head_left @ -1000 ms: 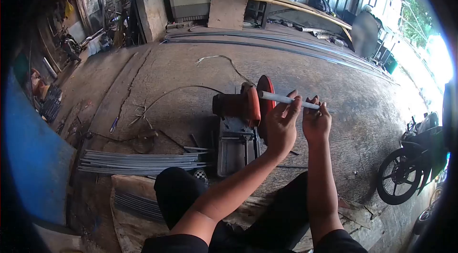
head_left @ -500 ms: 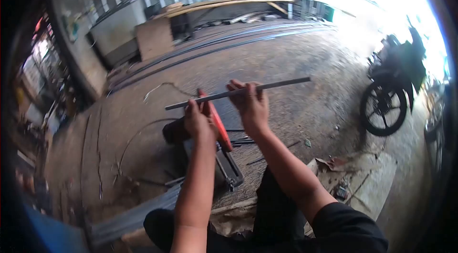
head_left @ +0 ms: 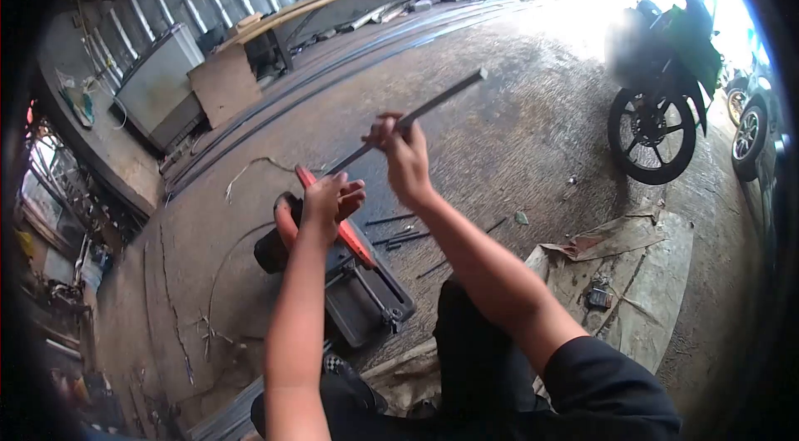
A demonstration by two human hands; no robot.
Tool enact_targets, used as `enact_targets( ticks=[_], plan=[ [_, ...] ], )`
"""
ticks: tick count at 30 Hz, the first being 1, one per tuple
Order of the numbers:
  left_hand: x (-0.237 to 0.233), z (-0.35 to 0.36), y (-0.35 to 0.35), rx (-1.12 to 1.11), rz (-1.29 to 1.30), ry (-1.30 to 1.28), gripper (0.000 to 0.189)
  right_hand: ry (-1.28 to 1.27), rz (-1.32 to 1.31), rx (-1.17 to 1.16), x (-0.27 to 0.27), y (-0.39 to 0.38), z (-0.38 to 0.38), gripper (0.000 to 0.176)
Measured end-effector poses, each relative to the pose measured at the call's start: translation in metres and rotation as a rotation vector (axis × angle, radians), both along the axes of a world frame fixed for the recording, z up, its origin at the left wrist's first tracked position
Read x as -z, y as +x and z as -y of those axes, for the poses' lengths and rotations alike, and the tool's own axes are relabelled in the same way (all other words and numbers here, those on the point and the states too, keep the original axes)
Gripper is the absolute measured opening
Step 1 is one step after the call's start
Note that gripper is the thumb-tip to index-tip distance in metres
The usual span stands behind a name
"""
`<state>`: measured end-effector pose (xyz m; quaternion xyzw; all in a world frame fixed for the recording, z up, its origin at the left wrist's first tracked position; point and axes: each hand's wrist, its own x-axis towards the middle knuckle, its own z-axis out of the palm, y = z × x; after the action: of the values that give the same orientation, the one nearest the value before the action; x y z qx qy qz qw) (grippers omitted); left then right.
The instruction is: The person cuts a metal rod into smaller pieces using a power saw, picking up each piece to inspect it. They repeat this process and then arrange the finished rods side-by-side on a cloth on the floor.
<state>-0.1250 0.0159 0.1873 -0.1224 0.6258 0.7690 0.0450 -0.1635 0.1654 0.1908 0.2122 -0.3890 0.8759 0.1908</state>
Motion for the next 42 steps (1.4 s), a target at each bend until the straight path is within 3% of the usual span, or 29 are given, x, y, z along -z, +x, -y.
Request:
enact_targets(
  ticks=[1,4,6,7,8,9,10,11,12,14,20,26,28,34,38,40,41,42],
  plan=[
    [0.0,0.009,0.008,0.069,-0.071,-0.117,0.025,-0.023,0.109,-0.008,-0.006,-0.003,-0.004,0.026],
    [0.016,0.047,0.025,-0.148,-0.475,-0.828,0.046,0.114,0.107,0.012,0.0,-0.03,-0.025,0.03],
    [0.015,0.06,0.05,-0.402,-0.534,-1.452,0.064,0.242,0.193,-0.125,0.02,-0.044,-0.044,0.03],
    [0.026,0.076,0.053,-0.378,-0.454,-1.364,0.079,0.386,0.18,-0.043,0.039,-0.054,-0.047,0.031],
    [0.04,0.085,0.057,-0.387,-0.362,-1.392,0.079,0.529,0.159,0.039,0.059,-0.063,-0.05,0.031],
    [0.039,0.084,0.059,-0.304,-0.176,-1.013,0.072,0.521,0.179,0.019,0.088,-0.07,-0.054,0.031],
    [0.034,0.082,0.06,-0.228,0.002,-0.63,0.065,0.773,0.202,0.07,0.123,-0.077,-0.058,0.033],
    [0.036,0.084,0.058,-0.246,0.096,-0.428,0.057,1.028,0.219,0.117,0.15,-0.08,-0.061,0.035],
    [0.039,0.085,0.055,-0.266,0.189,-0.224,0.05,1.085,0.333,0.02,0.171,-0.074,-0.064,0.036],
    [0.042,0.088,0.051,-0.389,0.156,-0.087,0.037,1.246,0.331,-0.04,0.218,-0.065,-0.069,0.035],
    [0.003,0.105,0.029,-0.31,0.297,-0.045,0.05,1.293,0.379,-0.42,0.287,-0.05,-0.048,0.036],
    [-0.01,0.1,-0.002,-0.381,0.381,-0.307,0.054,1.012,0.471,-0.742,0.327,-0.044,-0.015,0.033],
    [-0.007,0.096,-0.001,-0.367,0.311,-0.394,0.055,0.93,0.388,-0.837,0.345,-0.041,-0.009,0.032],
    [-0.004,0.113,0.004,-0.36,0.286,-0.488,0.051,0.916,0.434,-0.843,0.355,-0.032,-0.003,0.032],
    [-0.003,0.131,0.01,-0.214,0.31,-0.397,0.05,0.896,0.458,-0.857,0.352,-0.03,0.001,0.033],
    [-0.001,0.124,0.009,-0.185,0.295,-0.384,0.05,0.917,0.398,-0.775,0.357,-0.03,0.007,0.031],
    [0.0,0.116,0.008,-0.252,0.281,-0.385,0.051,0.917,0.399,-0.779,0.356,-0.028,0.009,0.031],
    [0.001,0.11,0.007,-0.32,0.265,-0.386,0.051,0.966,0.367,-0.64,0.354,-0.025,0.011,0.028]
  ],
)
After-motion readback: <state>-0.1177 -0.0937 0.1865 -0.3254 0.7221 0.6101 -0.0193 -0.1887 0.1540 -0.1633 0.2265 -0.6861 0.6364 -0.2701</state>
